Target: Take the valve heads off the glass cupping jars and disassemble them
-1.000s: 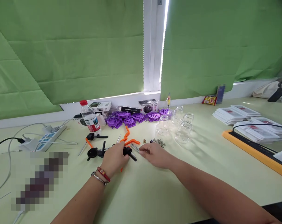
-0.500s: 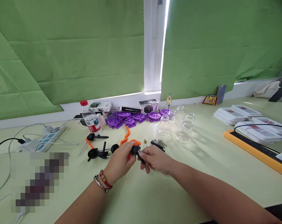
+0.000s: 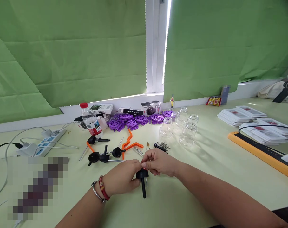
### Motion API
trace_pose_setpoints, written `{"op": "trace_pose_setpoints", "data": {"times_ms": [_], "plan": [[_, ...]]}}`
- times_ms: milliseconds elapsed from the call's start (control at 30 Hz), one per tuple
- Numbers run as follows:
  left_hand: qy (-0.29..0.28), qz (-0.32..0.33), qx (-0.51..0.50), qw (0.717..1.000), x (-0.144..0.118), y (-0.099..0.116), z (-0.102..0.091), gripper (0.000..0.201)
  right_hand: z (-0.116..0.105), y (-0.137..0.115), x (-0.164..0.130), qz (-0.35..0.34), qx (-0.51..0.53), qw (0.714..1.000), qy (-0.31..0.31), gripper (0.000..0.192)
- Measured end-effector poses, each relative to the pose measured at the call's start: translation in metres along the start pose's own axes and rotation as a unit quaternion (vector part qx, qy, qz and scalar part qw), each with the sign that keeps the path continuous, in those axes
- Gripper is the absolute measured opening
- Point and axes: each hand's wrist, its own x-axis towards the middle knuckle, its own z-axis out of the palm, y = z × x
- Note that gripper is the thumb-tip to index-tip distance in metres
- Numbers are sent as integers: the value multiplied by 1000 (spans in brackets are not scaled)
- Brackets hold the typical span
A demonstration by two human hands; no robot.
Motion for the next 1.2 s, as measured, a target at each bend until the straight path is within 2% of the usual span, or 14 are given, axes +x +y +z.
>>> {"op": "trace_pose_setpoints", "data": {"times_ms": [133, 233, 300, 400, 533, 600, 700, 733, 800, 867, 1033, 1133, 1200], "plan": [[-27, 24, -4, 999, 0, 6, -4, 11, -2, 1, 3, 37, -8, 999, -1, 22], [-21, 28, -29, 999, 0, 6, -7, 12, -2, 3, 5, 50, -13, 999, -12, 26], [-10, 6, -33, 999, 1, 2, -6, 9, -3, 6, 6, 53, -13, 998, -28, 29], [-25, -49, -52, 997, 0, -3, -2, 3, -4, 10, 6, 70, -21, 996, -47, 30], [-11, -95, -156, 983, -2, -8, 0, 15, -6, 10, 4, 68, 13, 995, -70, 31], [-41, -88, -279, 955, -3, -10, -2, 18, -8, 9, 3, 54, 42, 993, -95, 32], [-108, -63, -490, 863, -4, -15, -7, 22, -8, 7, 2, 42, 91, 988, -121, 35], [-115, -56, -539, 833, -4, -16, -9, 24, -8, 7, 2, 40, 111, 986, -121, 36], [-109, -44, -599, 792, -5, -20, -13, 27, -6, 6, 1, 32, 150, 981, -116, 37], [-99, -39, -629, 770, -5, -22, -15, 30, -2, 6, 1, 22, 181, 977, -113, 36], [-53, -49, -662, 746, -7, -27, -15, 30, 4, 9, 3, -13, 196, 976, -93, 36], [-41, -55, -680, 730, -10, -32, -16, 30, 2, 12, 7, -33, 124, 990, -54, 30], [-19, -57, -693, 719, -13, -37, -18, 33, 1, 13, 10, -39, 5, 999, 10, 24]]}}
